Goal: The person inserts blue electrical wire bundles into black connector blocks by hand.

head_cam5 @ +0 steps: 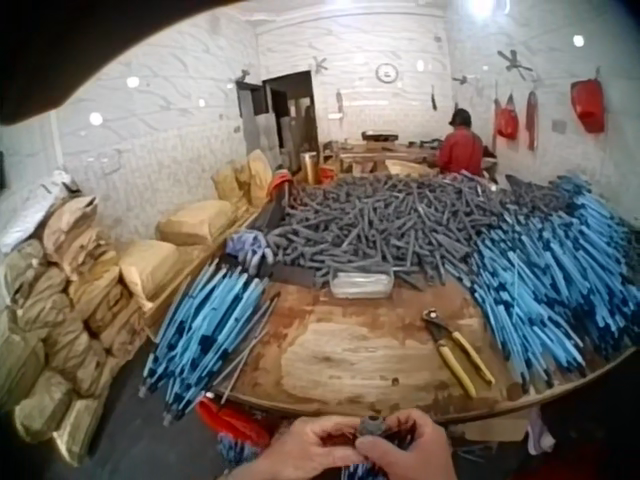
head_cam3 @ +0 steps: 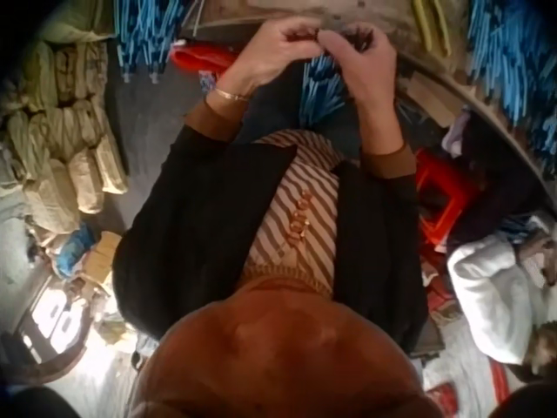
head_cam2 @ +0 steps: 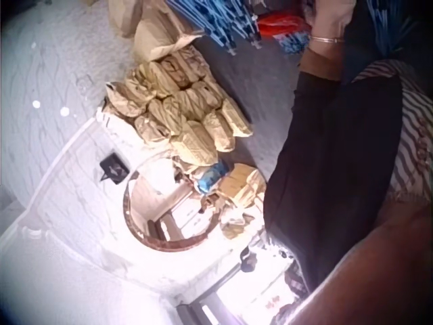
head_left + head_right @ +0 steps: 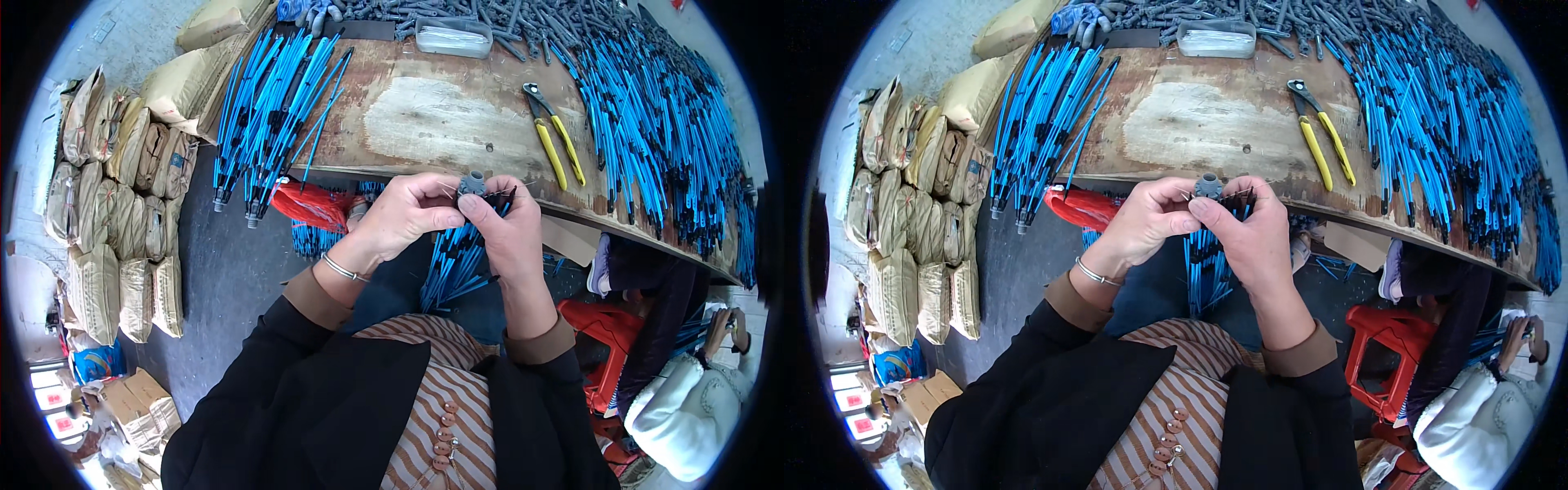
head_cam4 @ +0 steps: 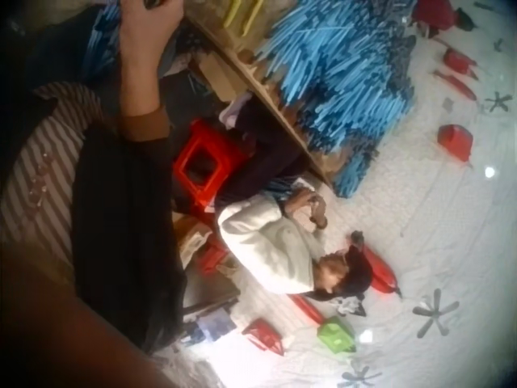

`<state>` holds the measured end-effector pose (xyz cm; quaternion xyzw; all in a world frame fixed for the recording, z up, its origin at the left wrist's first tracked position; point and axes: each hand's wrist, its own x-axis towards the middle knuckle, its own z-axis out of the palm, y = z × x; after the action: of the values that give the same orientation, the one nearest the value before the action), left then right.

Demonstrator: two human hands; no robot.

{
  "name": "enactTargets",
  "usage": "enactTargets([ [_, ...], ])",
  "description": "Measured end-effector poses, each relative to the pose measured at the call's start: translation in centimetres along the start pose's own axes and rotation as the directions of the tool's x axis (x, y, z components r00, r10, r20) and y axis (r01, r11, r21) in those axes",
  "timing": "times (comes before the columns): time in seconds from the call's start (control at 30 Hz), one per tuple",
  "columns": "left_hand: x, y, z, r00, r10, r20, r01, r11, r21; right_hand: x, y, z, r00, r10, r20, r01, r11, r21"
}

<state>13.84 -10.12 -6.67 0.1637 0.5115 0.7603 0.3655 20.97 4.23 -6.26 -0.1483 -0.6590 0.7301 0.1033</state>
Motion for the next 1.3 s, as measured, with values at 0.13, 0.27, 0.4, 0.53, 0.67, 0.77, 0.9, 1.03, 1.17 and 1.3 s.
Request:
enactTargets([
  [0.13, 0.1, -0.5, -0.7, 1.0, 0.015, -0.005, -0.014, 0.991, 0.134, 0.1, 0.2, 0.5, 0.999, -0.039, 0.006, 0.039, 0.999, -0.007],
  [0.27, 0.3, -0.6, -1.1, 0.998, 0.038, -0.049, -0.031, 0.989, 0.141, 0.2, 0.8, 1.1, 0.995, -0.094, 0.016, 0.089, 0.976, 0.199],
  [0.4, 0.3, -0.6, -1.2, 0.999, 0.037, -0.04, -0.033, 0.994, 0.1, 0.1, 0.0, 0.7, 0.992, -0.002, 0.125, -0.039, 0.943, 0.332],
  [0.53, 0.0, -0.2, -1.1, 0.999, -0.004, -0.053, 0.006, 0.999, 0.031, 0.5, 0.6, 0.1, 0.978, 0.107, 0.178, -0.166, 0.918, 0.361],
  [0.67, 0.2, -0.4, -1.1, 0.997, 0.039, -0.064, -0.034, 0.996, 0.084, 0.8, 0.6, -0.6, 0.957, 0.204, 0.204, -0.268, 0.892, 0.364],
  [0.77, -0.2, 0.1, -0.6, 0.995, -0.035, -0.095, 0.043, 0.995, 0.092, 0.8, 0.7, -0.6, 0.955, 0.222, 0.198, -0.284, 0.877, 0.388],
  [0.9, 0.0, -0.4, -0.2, 0.992, -0.036, -0.122, 0.047, 0.995, 0.085, 0.9, 0.8, -0.9, 0.953, 0.229, 0.198, -0.291, 0.87, 0.398],
  [1.03, 0.1, -0.3, 0.3, 0.988, 0.055, -0.144, -0.053, 0.998, 0.019, 0.8, 0.3, -0.7, 0.947, 0.238, 0.217, -0.31, 0.857, 0.413],
  [1.17, 0.5, 0.2, -0.4, 0.995, 0.042, -0.09, -0.04, 0.999, 0.015, 0.8, 0.5, -0.6, 0.946, 0.236, 0.223, -0.311, 0.857, 0.412],
  [1.3, 0.7, 1.5, -1.1, 0.999, -0.032, -0.021, 0.033, 0.995, 0.093, 0.8, 1.2, -0.2, 0.955, 0.152, 0.255, -0.262, 0.835, 0.483],
])
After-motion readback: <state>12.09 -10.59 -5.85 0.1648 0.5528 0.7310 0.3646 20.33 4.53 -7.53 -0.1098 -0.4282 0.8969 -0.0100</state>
